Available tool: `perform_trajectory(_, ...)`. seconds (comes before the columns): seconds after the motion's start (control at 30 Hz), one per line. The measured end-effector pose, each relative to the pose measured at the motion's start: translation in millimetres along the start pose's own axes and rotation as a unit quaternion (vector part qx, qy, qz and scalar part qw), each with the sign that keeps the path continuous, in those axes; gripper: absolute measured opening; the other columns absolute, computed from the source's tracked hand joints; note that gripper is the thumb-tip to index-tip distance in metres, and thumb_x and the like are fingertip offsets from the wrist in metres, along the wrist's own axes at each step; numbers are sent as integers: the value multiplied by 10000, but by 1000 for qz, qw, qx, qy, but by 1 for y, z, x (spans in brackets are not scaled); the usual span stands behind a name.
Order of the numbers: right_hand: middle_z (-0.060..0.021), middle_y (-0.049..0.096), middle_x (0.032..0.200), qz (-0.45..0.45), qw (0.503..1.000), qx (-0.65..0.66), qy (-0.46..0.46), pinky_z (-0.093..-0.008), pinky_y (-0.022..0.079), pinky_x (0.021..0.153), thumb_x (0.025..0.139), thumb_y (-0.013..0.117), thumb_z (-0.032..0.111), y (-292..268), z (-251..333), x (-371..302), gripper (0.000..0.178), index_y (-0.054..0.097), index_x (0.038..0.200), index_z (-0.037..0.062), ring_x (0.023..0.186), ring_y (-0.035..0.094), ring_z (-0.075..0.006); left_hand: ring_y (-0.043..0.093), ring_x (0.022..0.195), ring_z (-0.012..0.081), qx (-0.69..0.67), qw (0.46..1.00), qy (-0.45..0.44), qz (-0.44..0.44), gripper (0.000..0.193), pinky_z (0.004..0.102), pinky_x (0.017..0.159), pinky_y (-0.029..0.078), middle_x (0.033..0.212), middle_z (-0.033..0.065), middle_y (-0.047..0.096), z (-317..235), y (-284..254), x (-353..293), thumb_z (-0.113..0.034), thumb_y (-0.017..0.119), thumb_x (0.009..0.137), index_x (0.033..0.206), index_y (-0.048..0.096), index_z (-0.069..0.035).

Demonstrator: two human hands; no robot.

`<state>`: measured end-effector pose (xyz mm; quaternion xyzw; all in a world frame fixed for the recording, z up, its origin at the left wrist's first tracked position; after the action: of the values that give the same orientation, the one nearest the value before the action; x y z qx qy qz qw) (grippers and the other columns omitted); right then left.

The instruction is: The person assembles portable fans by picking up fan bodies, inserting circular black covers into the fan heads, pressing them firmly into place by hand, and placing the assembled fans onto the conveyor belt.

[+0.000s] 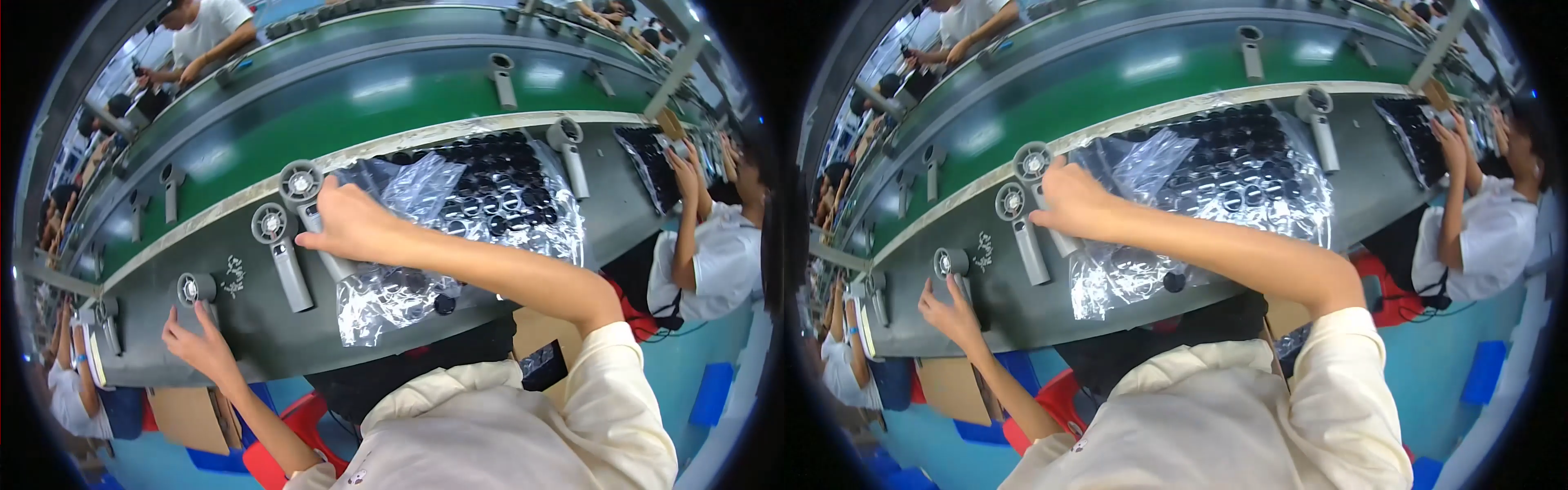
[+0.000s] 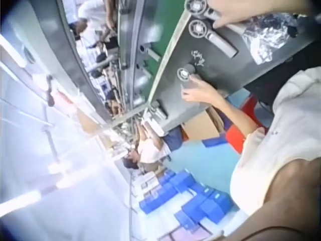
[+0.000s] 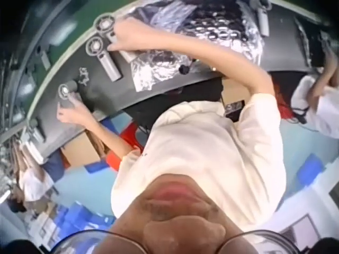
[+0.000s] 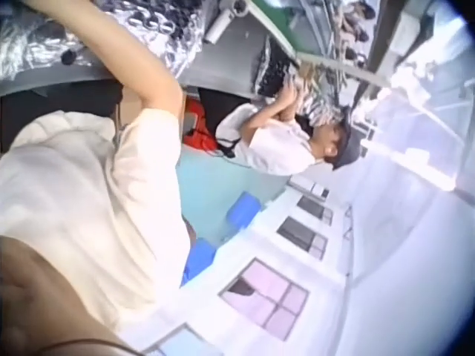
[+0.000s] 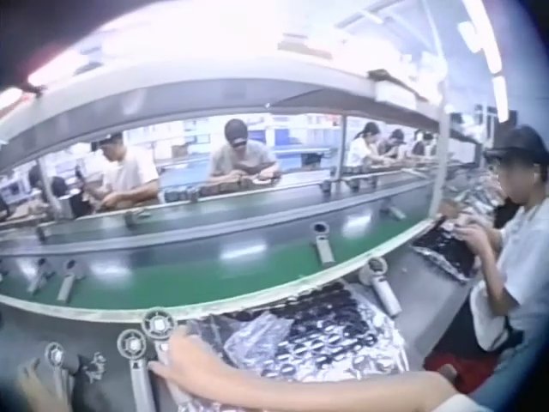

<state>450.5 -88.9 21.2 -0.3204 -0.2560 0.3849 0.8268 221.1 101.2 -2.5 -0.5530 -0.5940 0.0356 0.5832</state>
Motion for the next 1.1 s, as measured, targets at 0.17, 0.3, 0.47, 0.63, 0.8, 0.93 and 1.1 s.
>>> perform_trajectory(0.17,-347,538,884,-62,997,-32,-24,-423,522,723,708,734,299,29,-11,8,549,535,826,-199,819,602,-437,503,1022,345,-83,970,215,80,313,414,875,402,1133,188,516,-48,15,-15,-135,580,857,1144,555,-12)
perform_trajectory(0.3,-261,579,949,-69,996,-31,51,-408,527,747,687,736,190,32,-25,2,462,530,944,-133,889,616,-383,515,1009,339,-86,956,220,172,250,388,873,414,1097,179,546,-56,55,-27,-78,538,869,1103,581,-3)
perform_trajectory(0.47,-285,590,771,-107,993,46,7,-442,520,677,706,736,299,19,1,-15,579,480,925,-172,760,612,-445,534,993,333,-84,962,215,146,201,393,865,425,1073,156,560,-37,39,-31,-34,554,832,1025,592,9)
perform_trajectory(0.63,-186,600,744,-97,984,148,3,-372,484,541,702,772,327,-30,38,-93,580,449,988,-61,659,629,-307,513,1122,244,-468,864,18,188,343,361,940,418,1212,148,536,-99,-29,-49,-201,503,922,1209,509,-14)
perform_trajectory(0.8,-128,600,741,59,987,148,18,-284,418,438,741,742,184,8,82,-144,442,491,1035,-29,511,570,-192,564,1036,273,-816,446,-270,251,672,384,856,479,1179,145,503,-139,-57,-117,-498,436,913,1389,170,-105)
perform_trajectory(0.93,-135,598,711,136,964,71,-217,-317,452,524,768,666,98,13,104,-84,163,588,850,-19,578,598,-232,586,905,228,-809,452,-351,132,523,349,740,498,1117,127,525,-79,-53,-140,-466,373,949,1332,252,-131)
perform_trajectory(1.1,-179,632,780,114,929,-143,-321,-381,482,689,744,626,34,95,96,44,121,602,838,-39,742,611,-330,574,834,188,-792,477,-365,113,487,322,650,484,1059,103,547,-41,-56,-140,-441,368,959,1320,272,-129)
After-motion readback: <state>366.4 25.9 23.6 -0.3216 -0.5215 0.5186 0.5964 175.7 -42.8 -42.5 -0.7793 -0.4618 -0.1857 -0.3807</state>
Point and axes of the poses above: each hand's wrist, its own x-axis towards the middle knuckle, its own y-axis out of the palm, z = x × y, the point moved 5 cm from there along x, towards the middle knuckle
